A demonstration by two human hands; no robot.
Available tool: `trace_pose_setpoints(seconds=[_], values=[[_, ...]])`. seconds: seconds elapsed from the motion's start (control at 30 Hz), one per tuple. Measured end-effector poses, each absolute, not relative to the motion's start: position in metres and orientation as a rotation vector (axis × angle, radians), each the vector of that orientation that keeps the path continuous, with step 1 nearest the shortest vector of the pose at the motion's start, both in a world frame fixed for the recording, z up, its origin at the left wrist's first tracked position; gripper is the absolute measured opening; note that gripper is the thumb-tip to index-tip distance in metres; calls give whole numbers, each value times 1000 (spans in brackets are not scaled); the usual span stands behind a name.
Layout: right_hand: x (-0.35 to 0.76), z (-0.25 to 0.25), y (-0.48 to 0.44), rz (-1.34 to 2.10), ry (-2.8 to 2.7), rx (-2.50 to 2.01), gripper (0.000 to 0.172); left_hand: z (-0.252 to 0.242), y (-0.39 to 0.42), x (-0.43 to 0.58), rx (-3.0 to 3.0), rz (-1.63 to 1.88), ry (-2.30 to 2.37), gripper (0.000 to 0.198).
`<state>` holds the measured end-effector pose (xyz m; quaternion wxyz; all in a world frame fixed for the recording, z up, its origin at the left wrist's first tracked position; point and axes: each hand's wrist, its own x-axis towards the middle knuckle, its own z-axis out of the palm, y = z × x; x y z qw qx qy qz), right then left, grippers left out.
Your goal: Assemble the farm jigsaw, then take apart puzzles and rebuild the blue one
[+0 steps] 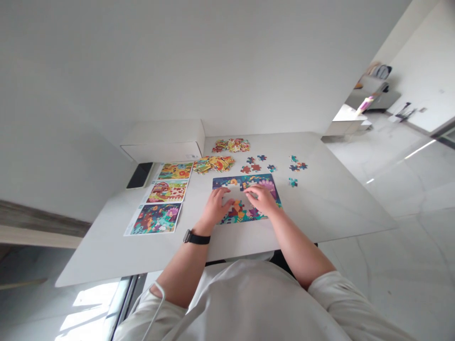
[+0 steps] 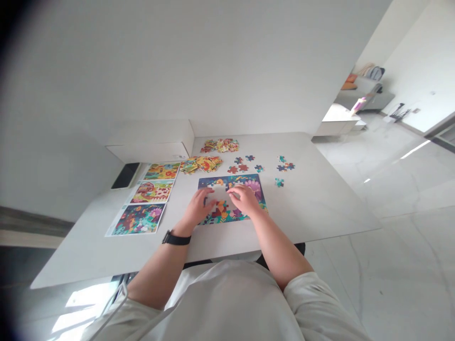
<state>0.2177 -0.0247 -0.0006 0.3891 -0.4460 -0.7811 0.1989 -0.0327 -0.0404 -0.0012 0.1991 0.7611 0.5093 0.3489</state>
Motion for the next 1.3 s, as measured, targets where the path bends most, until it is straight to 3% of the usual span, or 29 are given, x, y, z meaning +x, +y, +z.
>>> trace_pose_setpoints(seconds=[0.3,0.6,0.83,1.03,1.17,1.3], values=[[222,2,-23,612,-1804,-1302,27,35,-5,-60,1521,1339,1460,32],[217,0,-25,650,-1851,-1354,22,3,10,-74,1034,1467,1460,54],[213,-1,-26,630,-1909,-1339,16,4,7,-68,1010,1441,1426,47],[215,1,-27,619,-1946,-1398,40,3,10,-68,1044,1456,1450,47],[217,-1,-24,600,-1822,-1363,18,5,9,-68,1052,1486,1425,46],[227,2,-21,555,-1675,-1361,39,8,6,-67,1102,1484,1438,47]])
